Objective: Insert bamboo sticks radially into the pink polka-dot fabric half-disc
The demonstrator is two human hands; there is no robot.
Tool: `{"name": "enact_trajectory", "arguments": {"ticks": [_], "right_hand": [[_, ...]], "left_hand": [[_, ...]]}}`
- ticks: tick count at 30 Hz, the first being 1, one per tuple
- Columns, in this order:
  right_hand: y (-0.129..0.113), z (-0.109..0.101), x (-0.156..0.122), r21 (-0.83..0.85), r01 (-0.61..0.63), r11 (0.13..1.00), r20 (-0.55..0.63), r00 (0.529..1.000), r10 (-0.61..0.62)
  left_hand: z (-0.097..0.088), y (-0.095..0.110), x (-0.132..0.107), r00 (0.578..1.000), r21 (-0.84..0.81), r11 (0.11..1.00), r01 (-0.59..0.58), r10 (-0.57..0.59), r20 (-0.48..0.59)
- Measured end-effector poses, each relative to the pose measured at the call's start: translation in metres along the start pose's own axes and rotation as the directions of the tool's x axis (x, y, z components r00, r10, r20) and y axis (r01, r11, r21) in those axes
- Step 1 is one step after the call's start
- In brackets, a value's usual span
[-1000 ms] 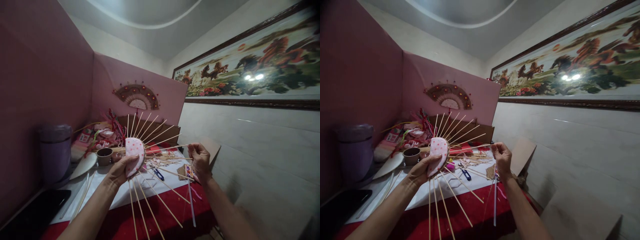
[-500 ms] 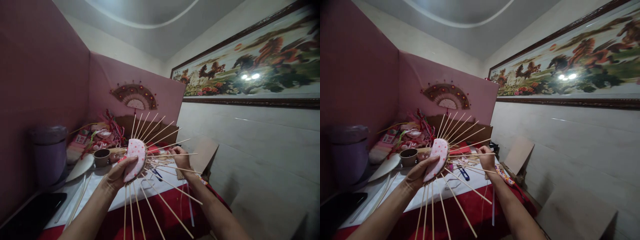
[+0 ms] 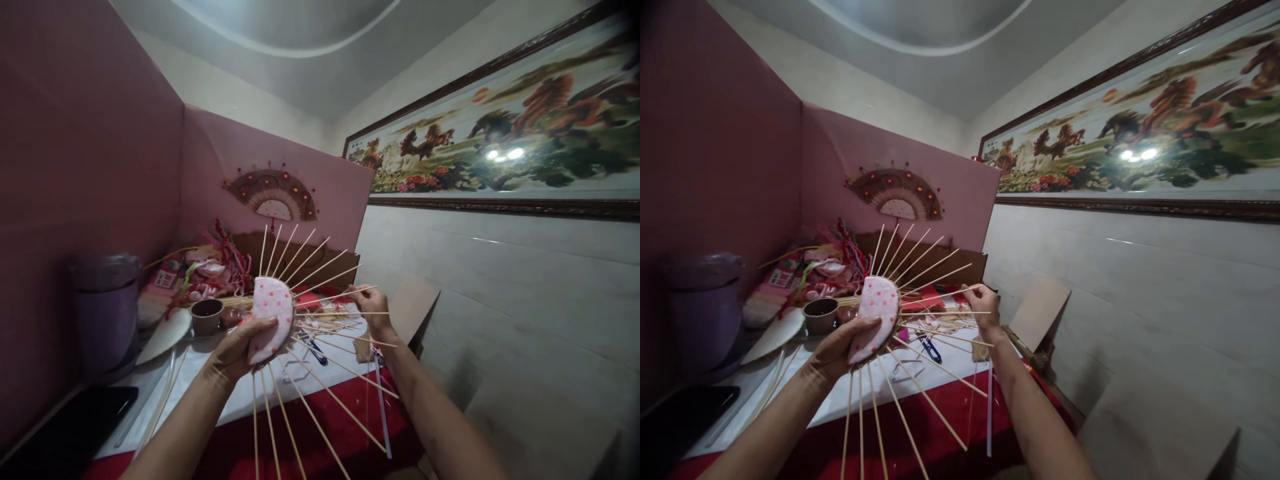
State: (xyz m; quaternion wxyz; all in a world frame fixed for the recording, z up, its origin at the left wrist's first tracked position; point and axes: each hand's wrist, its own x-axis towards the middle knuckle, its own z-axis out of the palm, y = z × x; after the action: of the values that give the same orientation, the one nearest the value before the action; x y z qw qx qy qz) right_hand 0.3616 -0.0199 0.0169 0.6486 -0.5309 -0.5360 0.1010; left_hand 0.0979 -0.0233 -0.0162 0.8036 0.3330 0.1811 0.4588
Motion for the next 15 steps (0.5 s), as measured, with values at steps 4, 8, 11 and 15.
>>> {"name": "enact_trajectory", "arguments": {"ticks": [4,8,11,15], "right_hand": [[-0.014,-0.024,-0.006,0.232,-0.115,0.966,0.090,0.991,0.097],[-0.024,-0.041,-0.011,0.258,-0.121,0.958,0.142,0.986,0.086],[-0.031,-0.045,-0.009,0.205,-0.066,0.977,0.137,0.990,0.038],[-0.033,-0.046,-0.003,0.119,-0.006,0.993,0.135,0.991,-0.010]], "left_hand": [[-0.003,0.004,0.003,0.999,0.006,1.000,-0.020,0.020,-0.049],[-0.006,0.005,0.005,0.999,0.049,0.999,0.012,-0.009,-0.053],[-0.009,0.003,0.007,0.998,0.082,0.995,0.058,-0.056,-0.033],[-0.010,0.002,0.007,0.995,0.114,0.989,0.099,-0.096,-0.033]]}}
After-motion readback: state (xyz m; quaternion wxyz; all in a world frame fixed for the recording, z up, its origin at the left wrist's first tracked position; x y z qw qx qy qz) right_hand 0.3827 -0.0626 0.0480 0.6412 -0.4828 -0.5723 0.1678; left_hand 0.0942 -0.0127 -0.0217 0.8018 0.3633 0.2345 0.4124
